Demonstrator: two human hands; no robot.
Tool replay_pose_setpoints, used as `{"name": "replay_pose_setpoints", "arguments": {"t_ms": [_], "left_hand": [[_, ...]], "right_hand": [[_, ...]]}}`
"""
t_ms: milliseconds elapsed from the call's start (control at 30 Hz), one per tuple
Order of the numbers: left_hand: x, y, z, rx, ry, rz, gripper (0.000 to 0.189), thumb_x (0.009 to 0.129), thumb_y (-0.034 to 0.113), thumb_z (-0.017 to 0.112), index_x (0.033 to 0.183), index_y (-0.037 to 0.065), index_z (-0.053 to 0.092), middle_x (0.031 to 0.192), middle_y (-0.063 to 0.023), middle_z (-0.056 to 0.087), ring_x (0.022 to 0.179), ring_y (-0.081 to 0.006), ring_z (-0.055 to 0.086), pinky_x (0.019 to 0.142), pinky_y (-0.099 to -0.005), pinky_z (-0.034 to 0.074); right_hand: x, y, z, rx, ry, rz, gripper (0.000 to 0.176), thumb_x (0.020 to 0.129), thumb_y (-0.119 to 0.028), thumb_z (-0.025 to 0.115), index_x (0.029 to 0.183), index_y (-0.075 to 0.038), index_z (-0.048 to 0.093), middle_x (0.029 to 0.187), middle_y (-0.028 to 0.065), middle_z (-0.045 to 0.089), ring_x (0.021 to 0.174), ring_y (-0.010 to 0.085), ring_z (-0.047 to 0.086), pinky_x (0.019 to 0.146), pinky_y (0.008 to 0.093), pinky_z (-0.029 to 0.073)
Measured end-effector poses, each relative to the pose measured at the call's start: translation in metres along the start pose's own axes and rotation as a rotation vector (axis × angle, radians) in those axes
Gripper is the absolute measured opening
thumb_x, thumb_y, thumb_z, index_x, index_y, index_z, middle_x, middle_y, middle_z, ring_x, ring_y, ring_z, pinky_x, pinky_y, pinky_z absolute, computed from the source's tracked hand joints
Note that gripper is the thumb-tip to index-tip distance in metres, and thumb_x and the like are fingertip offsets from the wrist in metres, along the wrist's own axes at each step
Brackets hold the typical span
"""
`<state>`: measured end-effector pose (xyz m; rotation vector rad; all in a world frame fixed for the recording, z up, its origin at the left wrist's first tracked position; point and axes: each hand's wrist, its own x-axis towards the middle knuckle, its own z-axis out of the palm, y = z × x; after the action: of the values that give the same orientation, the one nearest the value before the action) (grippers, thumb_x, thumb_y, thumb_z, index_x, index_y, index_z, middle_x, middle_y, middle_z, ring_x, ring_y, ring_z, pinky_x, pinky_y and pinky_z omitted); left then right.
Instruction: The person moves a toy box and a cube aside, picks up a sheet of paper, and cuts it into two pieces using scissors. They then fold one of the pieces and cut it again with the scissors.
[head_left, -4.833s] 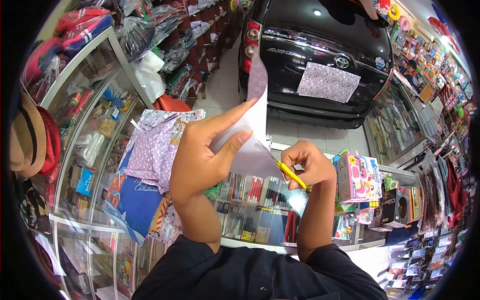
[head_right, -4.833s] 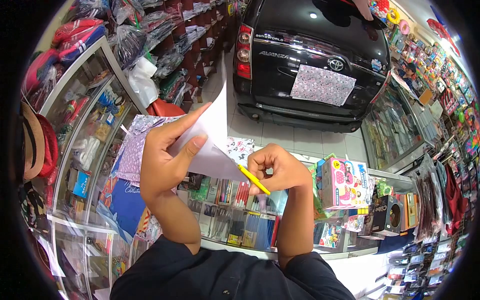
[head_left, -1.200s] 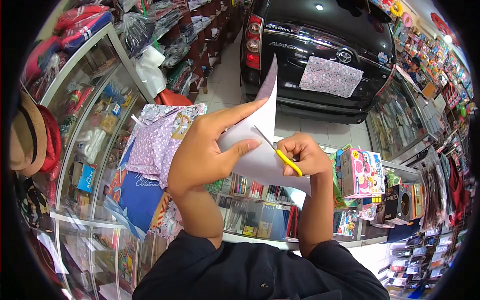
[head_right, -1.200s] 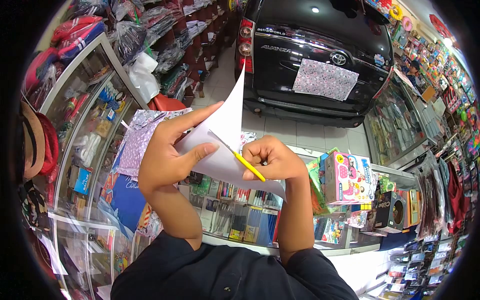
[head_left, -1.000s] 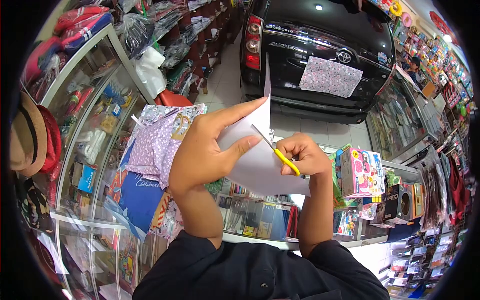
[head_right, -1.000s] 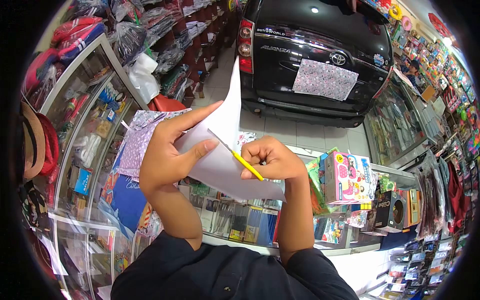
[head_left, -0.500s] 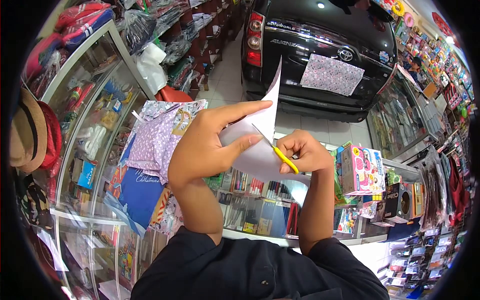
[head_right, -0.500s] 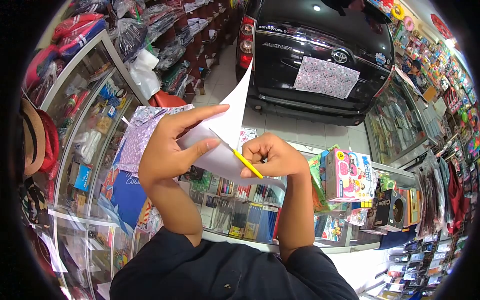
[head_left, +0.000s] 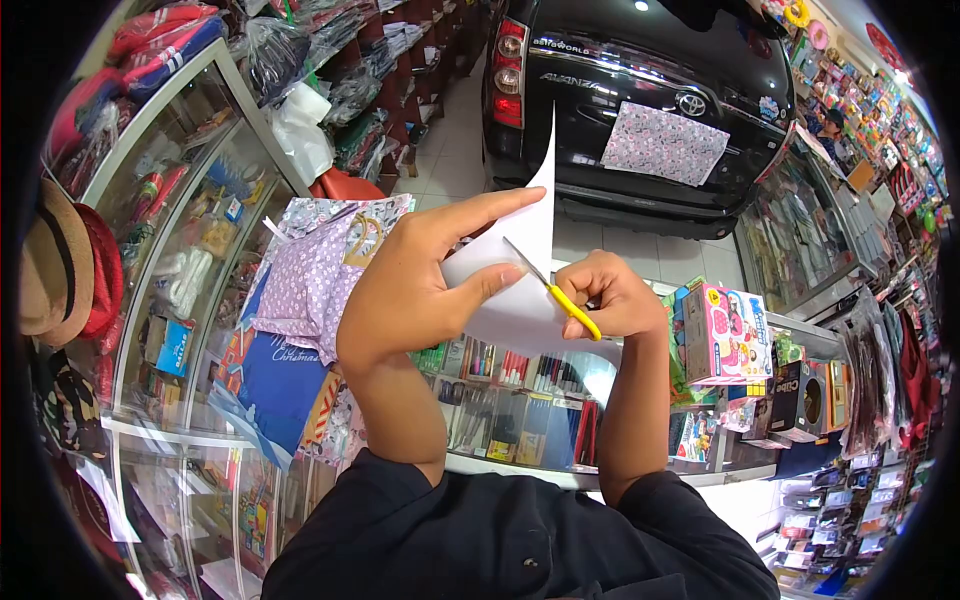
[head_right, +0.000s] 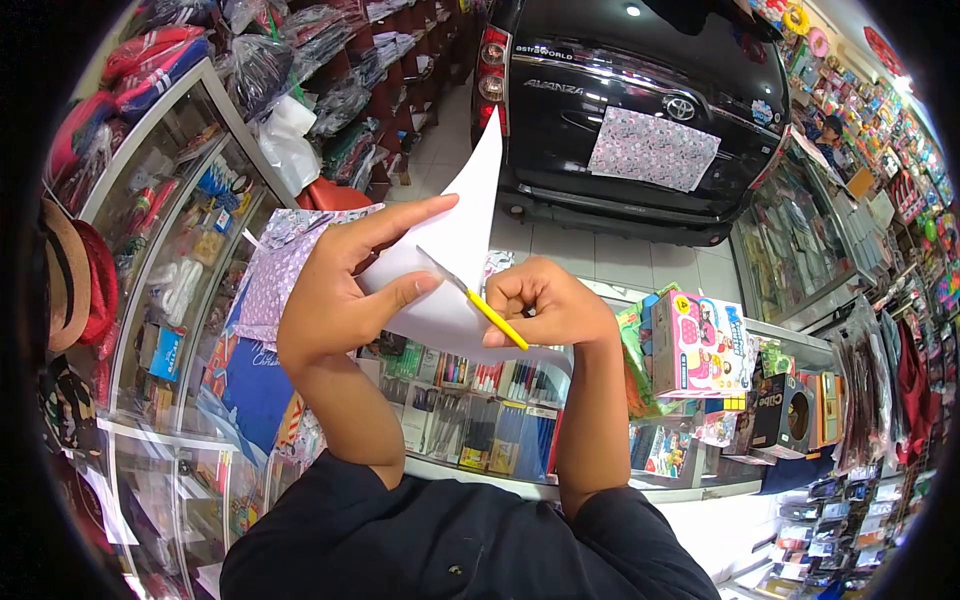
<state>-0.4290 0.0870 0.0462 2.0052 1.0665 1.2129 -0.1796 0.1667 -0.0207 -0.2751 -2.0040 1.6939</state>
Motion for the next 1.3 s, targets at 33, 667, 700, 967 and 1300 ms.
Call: {"name": "replay_pose_setpoints", "arguments": {"t_ms": [33,667,700,967,1300], "left_hand": [[0.000,0.001,0.000,-0.005,0.003,-0.009,0.063,0.082,0.006,0.080,0.143,0.003,0.064,0.118,-0.0099,0.071,0.100,-0.0099,0.059,0.092,-0.0269,0.048],[0.001,0.001,0.002,-0.013,-0.022,-0.018,0.068,0.078,0.001,0.080,0.143,0.005,0.064,0.115,-0.0125,0.074,0.097,-0.0105,0.063,0.088,-0.0275,0.050],[0.001,0.001,0.002,-0.013,-0.022,-0.018,0.068,0.078,0.001,0.080,0.143,0.005,0.064,0.115,-0.0125,0.074,0.097,-0.0105,0.063,0.088,-0.0275,0.050],[0.003,0.002,0.005,-0.058,-0.075,-0.023,0.070,0.076,-0.001,0.080,0.144,0.004,0.063,0.119,-0.0137,0.074,0.098,-0.0100,0.062,0.090,-0.0285,0.050],[0.004,0.004,0.004,-0.005,-0.083,-0.076,0.073,0.075,-0.004,0.079,0.145,0.006,0.063,0.112,-0.0115,0.075,0.095,-0.0085,0.060,0.089,-0.0268,0.049]], "right_hand": [[-0.001,-0.001,0.001,0.007,0.007,0.019,0.040,0.082,-0.015,0.089,0.067,-0.008,0.053,0.059,-0.0080,0.046,0.056,0.0019,0.035,0.050,0.0263,0.024],[-0.002,0.005,-0.006,-0.016,-0.039,-0.005,0.035,0.083,-0.015,0.089,0.069,-0.007,0.058,0.060,-0.0079,0.052,0.055,0.0000,0.041,0.049,0.0237,0.027],[-0.002,0.004,-0.006,-0.015,-0.039,-0.005,0.035,0.083,-0.015,0.089,0.069,-0.007,0.058,0.060,-0.0079,0.052,0.055,0.0000,0.041,0.049,0.0237,0.027],[-0.005,0.002,-0.004,0.057,-0.005,0.097,0.054,0.073,-0.029,0.098,0.064,-0.010,0.049,0.059,-0.0044,0.049,0.052,0.0042,0.038,0.049,0.0263,0.025],[-0.007,-0.006,-0.002,0.061,0.038,0.132,0.052,0.073,-0.027,0.098,0.064,-0.010,0.050,0.057,-0.0039,0.050,0.052,0.0034,0.040,0.048,0.0261,0.025]]}}
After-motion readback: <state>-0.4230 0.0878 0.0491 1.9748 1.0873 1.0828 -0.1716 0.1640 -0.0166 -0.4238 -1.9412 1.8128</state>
